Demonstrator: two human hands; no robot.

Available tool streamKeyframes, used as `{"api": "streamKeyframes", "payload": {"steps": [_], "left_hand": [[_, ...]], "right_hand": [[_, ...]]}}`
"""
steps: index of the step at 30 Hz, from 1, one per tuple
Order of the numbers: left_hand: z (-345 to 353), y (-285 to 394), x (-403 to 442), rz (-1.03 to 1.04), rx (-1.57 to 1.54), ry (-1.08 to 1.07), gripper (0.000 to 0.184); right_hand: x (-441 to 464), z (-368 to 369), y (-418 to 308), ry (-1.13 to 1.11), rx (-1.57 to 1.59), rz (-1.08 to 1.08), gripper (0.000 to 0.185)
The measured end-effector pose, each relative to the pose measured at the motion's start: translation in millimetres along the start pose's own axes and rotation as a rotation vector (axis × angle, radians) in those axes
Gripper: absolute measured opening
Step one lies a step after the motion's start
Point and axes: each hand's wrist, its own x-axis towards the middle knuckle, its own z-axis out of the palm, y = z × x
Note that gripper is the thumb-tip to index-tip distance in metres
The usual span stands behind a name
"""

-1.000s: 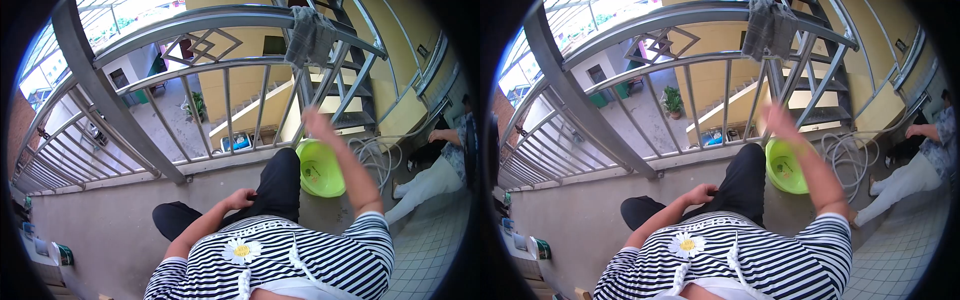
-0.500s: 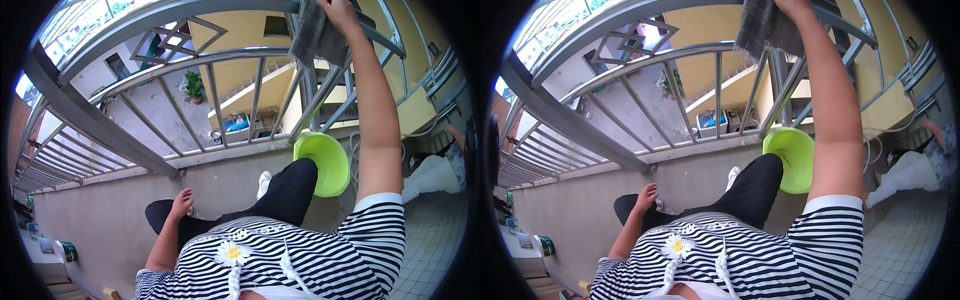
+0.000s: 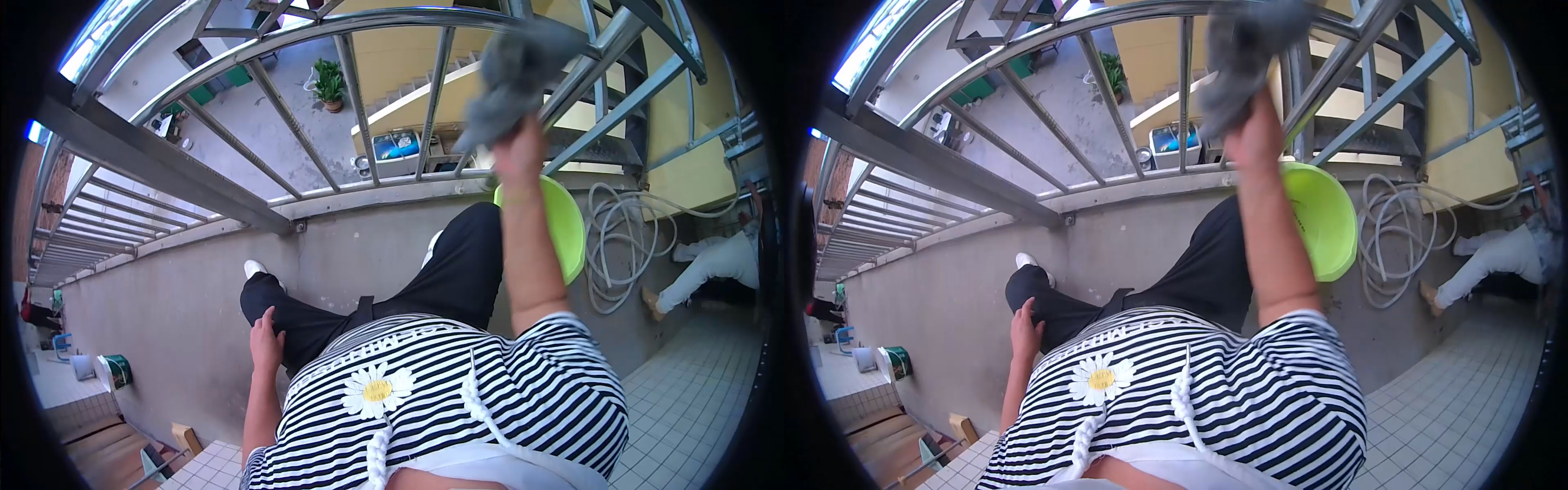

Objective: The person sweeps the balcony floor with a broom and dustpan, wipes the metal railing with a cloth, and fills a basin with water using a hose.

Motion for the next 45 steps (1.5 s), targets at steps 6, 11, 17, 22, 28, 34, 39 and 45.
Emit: {"api": "streamKeyframes", "payload": {"steps": [6, 11, 17, 22, 28, 34, 39, 45], "left_hand": [[7, -14, 13, 0.140, 0.094, -0.071, 0.038], [-13, -13, 16, 0.046, -0.263, -0.400, 0.038], [-37, 19, -25, 0.198, -0.361, -0.654, 0.042], [-22, 11, -24, 0.147, -0.391, -0.549, 0.043], [-21, 15, 34, 0.168, 0.023, -0.861, 0.042], [-7, 24, 82, 0.296, -0.027, -0.638, 0.036], [12, 19, 72, 0.221, -0.164, -0.668, 0.034], [28, 32, 76, 0.217, -0.212, -0.698, 0.031]], "right_hand": [[-85, -31, 100, 0.070, 0.550, 0.678, 0.044], [-45, -17, 77, 0.024, 0.141, 0.689, 0.036], [45, 67, 2, -0.313, -1.348, -0.650, 0.028], [108, 92, 50, -0.576, -1.824, -0.818, 0.047], [114, 112, 74, -0.545, -2.050, -0.853, 0.045], [125, 68, 36, -0.527, -1.919, -1.154, 0.043], [153, -27, -48, -0.379, -2.124, -1.192, 0.049], [168, -93, -134, -0.358, -2.187, -1.165, 0.048]]}}
